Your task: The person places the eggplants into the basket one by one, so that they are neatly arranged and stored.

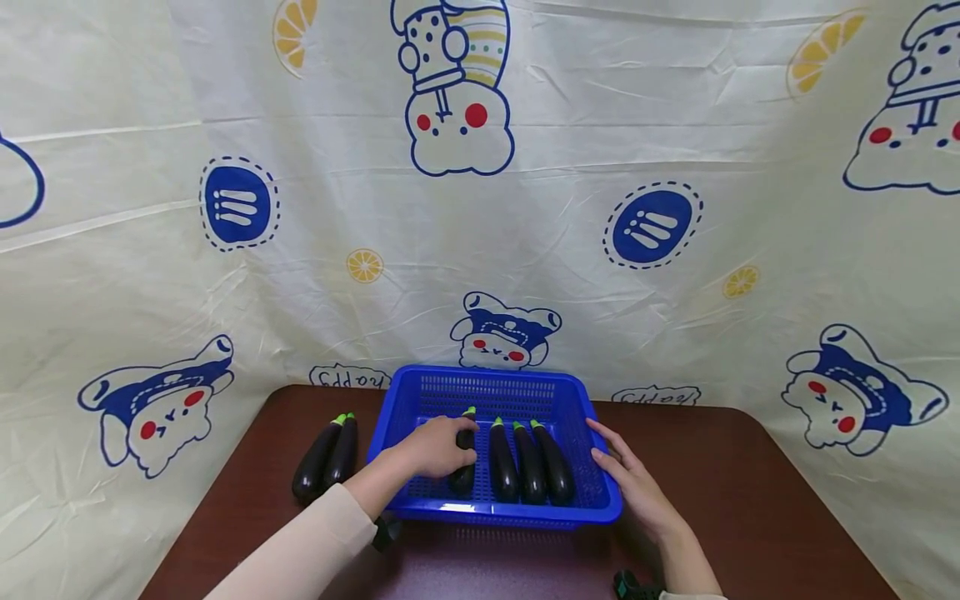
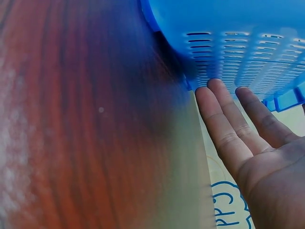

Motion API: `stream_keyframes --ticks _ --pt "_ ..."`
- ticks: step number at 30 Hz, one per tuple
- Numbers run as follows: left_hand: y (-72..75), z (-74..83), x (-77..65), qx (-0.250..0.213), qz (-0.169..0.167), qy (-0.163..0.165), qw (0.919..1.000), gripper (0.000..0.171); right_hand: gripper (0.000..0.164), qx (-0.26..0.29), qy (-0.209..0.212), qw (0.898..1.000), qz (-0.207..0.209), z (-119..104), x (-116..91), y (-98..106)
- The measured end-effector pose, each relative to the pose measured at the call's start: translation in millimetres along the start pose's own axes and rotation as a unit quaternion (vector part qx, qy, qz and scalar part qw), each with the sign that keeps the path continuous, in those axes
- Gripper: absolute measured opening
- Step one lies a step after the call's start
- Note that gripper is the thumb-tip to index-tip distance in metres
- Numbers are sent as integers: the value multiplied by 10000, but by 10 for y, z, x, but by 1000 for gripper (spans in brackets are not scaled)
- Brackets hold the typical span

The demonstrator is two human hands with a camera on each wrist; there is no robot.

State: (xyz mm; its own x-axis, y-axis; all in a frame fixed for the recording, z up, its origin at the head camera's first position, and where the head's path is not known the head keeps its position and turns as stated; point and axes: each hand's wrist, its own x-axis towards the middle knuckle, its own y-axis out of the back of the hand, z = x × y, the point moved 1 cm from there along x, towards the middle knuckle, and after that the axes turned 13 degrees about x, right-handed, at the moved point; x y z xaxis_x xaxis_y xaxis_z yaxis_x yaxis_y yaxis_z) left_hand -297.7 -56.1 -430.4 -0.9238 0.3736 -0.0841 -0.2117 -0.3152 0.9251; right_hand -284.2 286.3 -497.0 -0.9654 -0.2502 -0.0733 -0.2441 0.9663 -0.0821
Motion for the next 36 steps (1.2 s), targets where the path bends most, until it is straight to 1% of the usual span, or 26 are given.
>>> stream_keyframes --ticks 2,4,9,17,21,25,31,36 --pt "-40 8 15 -63 -5 57 10000 50 58 -34 13 10000 6 9 3 0" --pt "-71 19 35 22 31 91 10000 50 57 -37 21 10000 54 17 7 -1" --pt "-144 49 65 163 -38 196 9997 52 56 -80 5 9998 181 26 15 -7" --pt "-226 56 101 170 -128 353 9992 50 57 -162 -25 9998 136 6 11 -21" --pt "-279 61 142 423 -98 304 9986 51 56 -129 -17 9998 139 -2 3 -15" --pt "-296 70 162 635 -52 287 9976 51 56 -64 8 9999 136 -12 11 -16" --pt "-287 87 138 581 -98 335 9977 55 57 -45 -49 9998 163 -19 18 -28" --pt "-288 82 118 410 -76 357 9985 61 57 -28 -25 9999 152 -13 16 -37"
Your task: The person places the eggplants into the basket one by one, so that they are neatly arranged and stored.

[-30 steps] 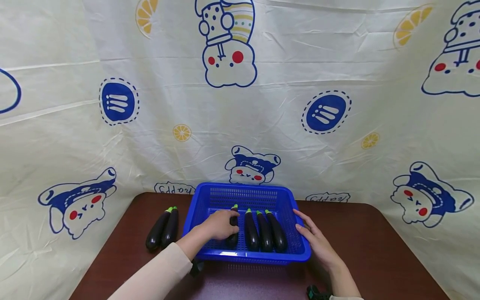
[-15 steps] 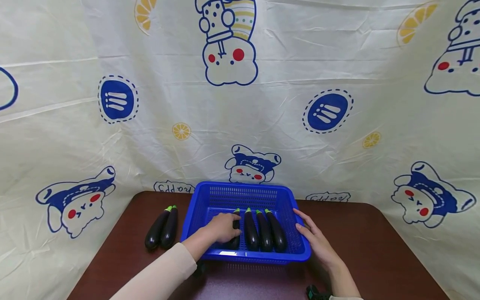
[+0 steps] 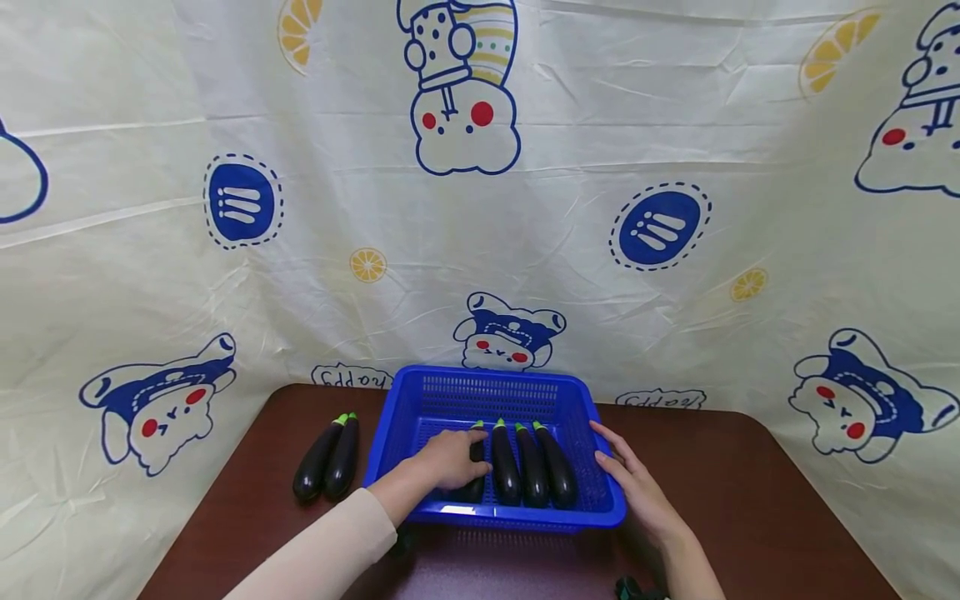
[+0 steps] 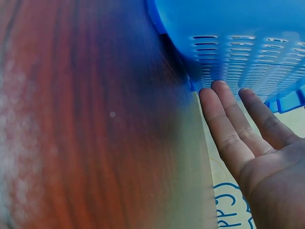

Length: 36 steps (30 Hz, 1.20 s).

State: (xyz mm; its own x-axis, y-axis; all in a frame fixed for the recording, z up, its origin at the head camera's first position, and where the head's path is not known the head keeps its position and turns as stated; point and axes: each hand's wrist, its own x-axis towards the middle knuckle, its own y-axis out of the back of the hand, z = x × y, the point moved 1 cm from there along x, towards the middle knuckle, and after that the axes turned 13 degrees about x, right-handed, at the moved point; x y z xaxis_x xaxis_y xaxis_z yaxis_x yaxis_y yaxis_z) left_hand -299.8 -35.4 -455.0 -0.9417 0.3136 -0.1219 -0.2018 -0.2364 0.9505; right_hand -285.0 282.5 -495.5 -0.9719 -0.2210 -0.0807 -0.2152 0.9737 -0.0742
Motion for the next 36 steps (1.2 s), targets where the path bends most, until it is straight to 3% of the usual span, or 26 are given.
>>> stream_keyframes --ticks 17,27,36 --pt "47 -37 -24 -158 112 78 9998 64 57 136 -4 9999 -82 12 5 25" --pt "240 -112 -196 38 260 -285 9992 60 56 -16 53 9999 95 10 16 8" --pt "382 -220 -337 -9 354 -519 9980 51 57 -45 95 9999 -18 35 11 36"
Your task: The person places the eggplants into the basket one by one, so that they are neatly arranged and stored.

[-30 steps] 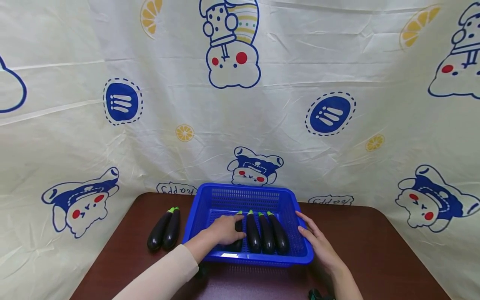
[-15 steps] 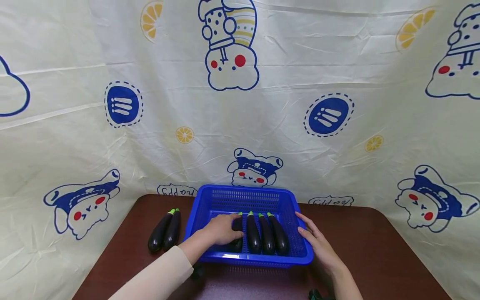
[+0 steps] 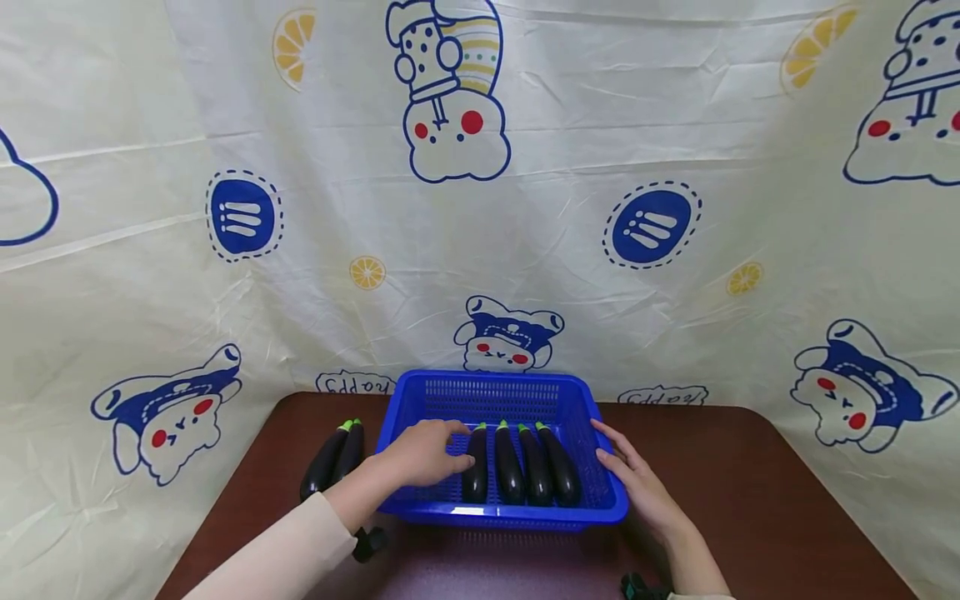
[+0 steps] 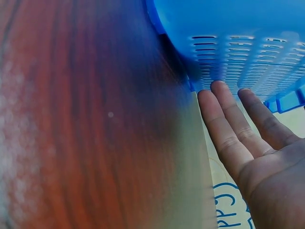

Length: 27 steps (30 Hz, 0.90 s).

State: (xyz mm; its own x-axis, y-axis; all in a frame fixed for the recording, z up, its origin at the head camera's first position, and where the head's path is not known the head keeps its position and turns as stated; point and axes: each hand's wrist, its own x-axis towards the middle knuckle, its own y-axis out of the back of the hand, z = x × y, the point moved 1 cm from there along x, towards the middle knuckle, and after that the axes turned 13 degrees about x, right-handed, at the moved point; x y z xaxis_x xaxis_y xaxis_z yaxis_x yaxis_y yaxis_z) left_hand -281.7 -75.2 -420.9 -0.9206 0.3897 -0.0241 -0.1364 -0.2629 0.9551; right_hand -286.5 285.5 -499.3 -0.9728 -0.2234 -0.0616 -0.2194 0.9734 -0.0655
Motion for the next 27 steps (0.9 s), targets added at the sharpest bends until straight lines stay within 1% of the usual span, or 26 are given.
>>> stream_keyframes --ticks 4,9,10,16,19,23,27 --pt "113 -49 -59 -56 120 -139 9998 45 57 41 -7 10000 -38 16 0 6" --pt "265 -120 -103 8 222 -192 9996 42 56 66 -85 9999 16 23 3 6" --pt "291 -133 -107 14 237 -188 9995 42 56 73 -92 9999 50 22 5 8" --pt "429 -224 -145 145 376 -87 9992 40 56 54 -42 10000 -38 9 0 11" --pt "501 -266 -181 219 403 -17 9989 38 57 32 -48 10000 -78 11 -3 18" --pt "591 -329 -227 281 408 47 9988 36 56 96 -80 9999 3 26 -3 26" --pt "663 -422 -276 407 539 50 9977 33 56 127 -64 9999 -22 48 6 33"
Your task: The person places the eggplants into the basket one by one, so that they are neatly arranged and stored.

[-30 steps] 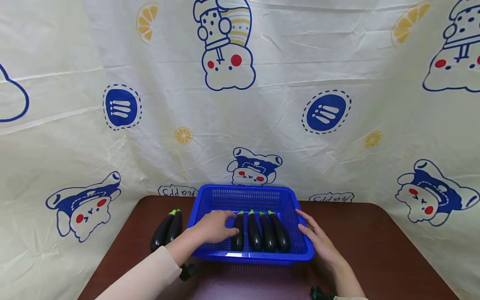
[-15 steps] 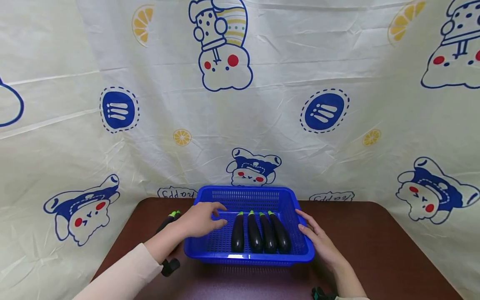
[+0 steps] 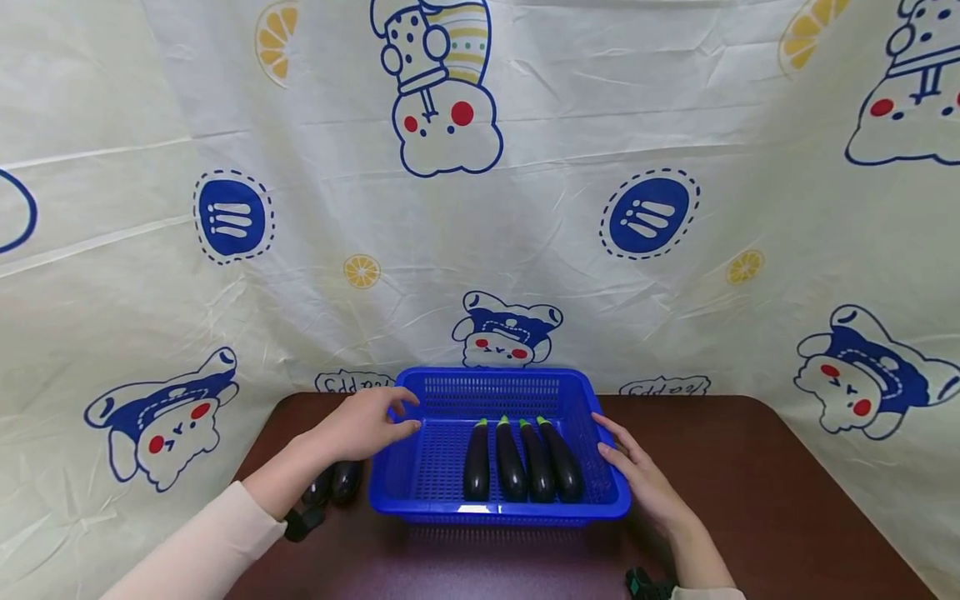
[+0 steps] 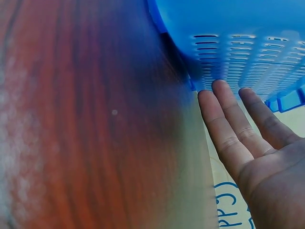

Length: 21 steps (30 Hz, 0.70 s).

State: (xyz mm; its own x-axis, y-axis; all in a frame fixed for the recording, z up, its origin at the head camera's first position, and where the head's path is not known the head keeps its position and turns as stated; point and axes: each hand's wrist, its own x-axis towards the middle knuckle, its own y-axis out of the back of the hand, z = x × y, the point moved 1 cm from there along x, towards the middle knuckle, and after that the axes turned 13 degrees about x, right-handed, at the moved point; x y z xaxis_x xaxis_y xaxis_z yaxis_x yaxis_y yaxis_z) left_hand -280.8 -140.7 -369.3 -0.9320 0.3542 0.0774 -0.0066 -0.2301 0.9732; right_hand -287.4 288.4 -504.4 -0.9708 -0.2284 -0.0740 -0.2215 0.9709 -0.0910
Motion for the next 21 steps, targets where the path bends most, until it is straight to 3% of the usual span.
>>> stream_keyframes --ticks 8,21 --pt "65 -166 -59 90 178 -1 9998 32 57 -56 35 10000 -59 -25 -5 13" --pt "4 -575 -130 66 42 525 9986 31 57 19 68 9998 -170 -34 -15 -3"
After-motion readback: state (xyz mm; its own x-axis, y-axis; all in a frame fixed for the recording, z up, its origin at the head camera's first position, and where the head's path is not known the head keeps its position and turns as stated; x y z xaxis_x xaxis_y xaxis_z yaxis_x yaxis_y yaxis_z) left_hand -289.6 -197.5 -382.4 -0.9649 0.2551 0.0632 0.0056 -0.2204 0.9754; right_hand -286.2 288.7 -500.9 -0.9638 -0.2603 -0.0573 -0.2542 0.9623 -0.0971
